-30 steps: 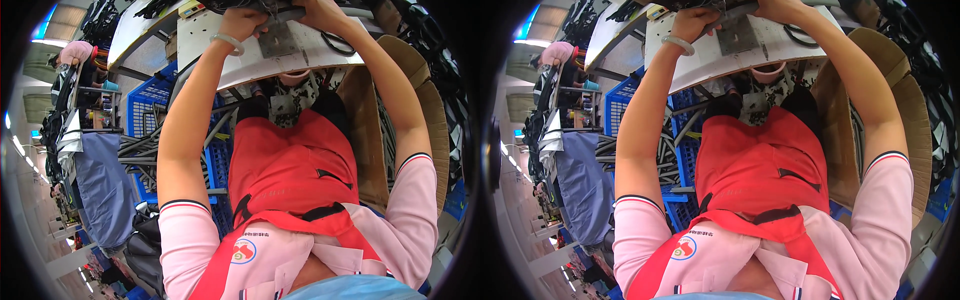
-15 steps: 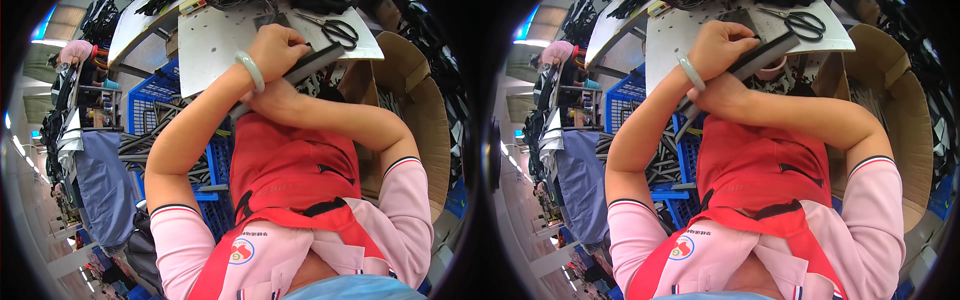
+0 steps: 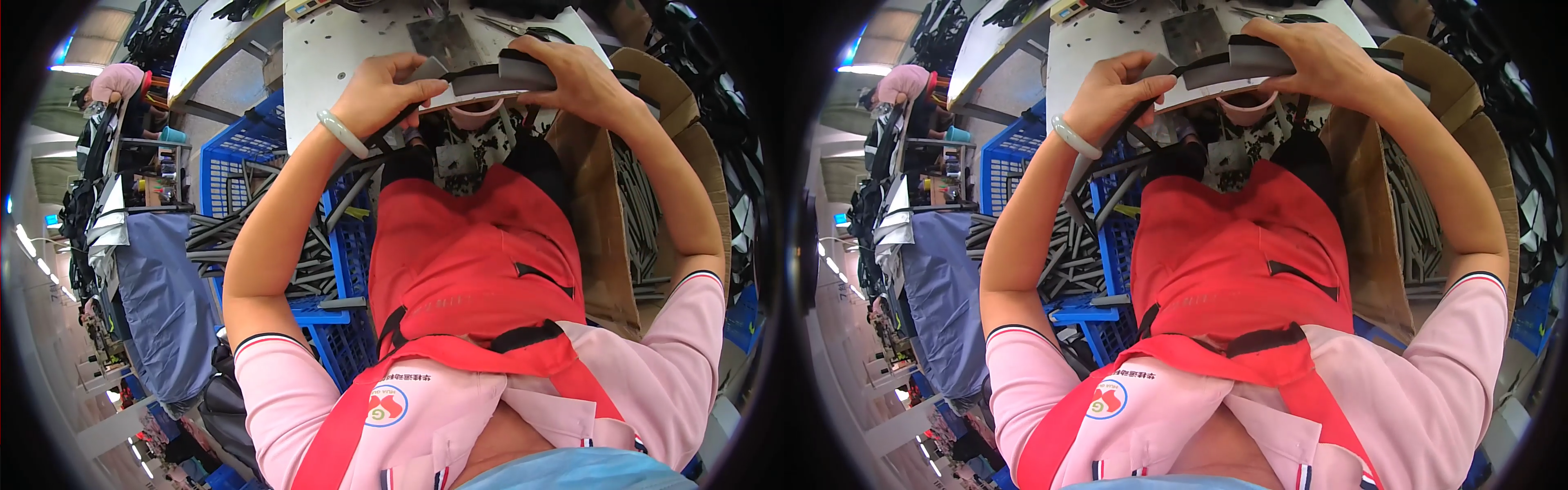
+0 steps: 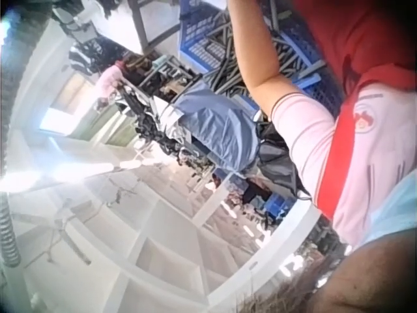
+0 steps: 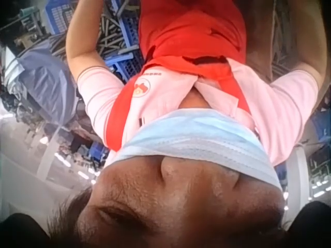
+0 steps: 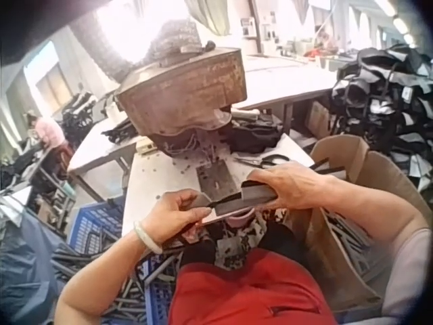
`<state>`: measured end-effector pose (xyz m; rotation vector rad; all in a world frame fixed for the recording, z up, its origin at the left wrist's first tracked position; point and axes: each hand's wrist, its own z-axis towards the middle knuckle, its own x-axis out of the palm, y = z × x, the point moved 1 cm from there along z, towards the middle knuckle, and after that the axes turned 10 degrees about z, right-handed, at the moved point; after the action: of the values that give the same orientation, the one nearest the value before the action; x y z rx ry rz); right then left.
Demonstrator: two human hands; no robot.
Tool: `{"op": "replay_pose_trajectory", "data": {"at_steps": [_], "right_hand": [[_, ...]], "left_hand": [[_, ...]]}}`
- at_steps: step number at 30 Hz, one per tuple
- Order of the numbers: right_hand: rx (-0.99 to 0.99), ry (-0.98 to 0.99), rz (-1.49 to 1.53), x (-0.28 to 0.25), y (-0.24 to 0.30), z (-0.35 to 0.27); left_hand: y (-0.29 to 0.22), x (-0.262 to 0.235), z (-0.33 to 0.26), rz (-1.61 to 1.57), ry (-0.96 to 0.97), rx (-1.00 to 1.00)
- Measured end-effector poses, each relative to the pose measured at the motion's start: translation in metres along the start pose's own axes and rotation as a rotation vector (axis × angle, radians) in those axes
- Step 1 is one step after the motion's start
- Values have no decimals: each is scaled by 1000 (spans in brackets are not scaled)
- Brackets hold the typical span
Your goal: Assembling grey plastic tubing components at a factory workbench using a joining machine.
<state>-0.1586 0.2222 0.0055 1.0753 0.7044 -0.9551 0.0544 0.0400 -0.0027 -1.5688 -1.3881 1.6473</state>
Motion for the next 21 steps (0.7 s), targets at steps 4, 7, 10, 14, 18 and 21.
{"op": "replay_pose_trajectory", "data": {"at_steps": [4,7,10,14,18,21], "right_hand": [[-64,-9,-207,-7,-8,-2],[-129,2,-263,-6,-1,-3],[-71,7,-225,-4,5,-2],[-81,52,-205,-10,-2,-2],[-33,33,-183,-7,-1,4],[53,21,-113,-4,6,6]], "left_hand": [[5,13,5,651,-309,359],[11,33,5,744,-381,364],[14,39,5,804,-531,464],[17,34,6,546,-402,359],[22,25,15,314,-278,320],[10,39,11,-209,-116,68]]}}
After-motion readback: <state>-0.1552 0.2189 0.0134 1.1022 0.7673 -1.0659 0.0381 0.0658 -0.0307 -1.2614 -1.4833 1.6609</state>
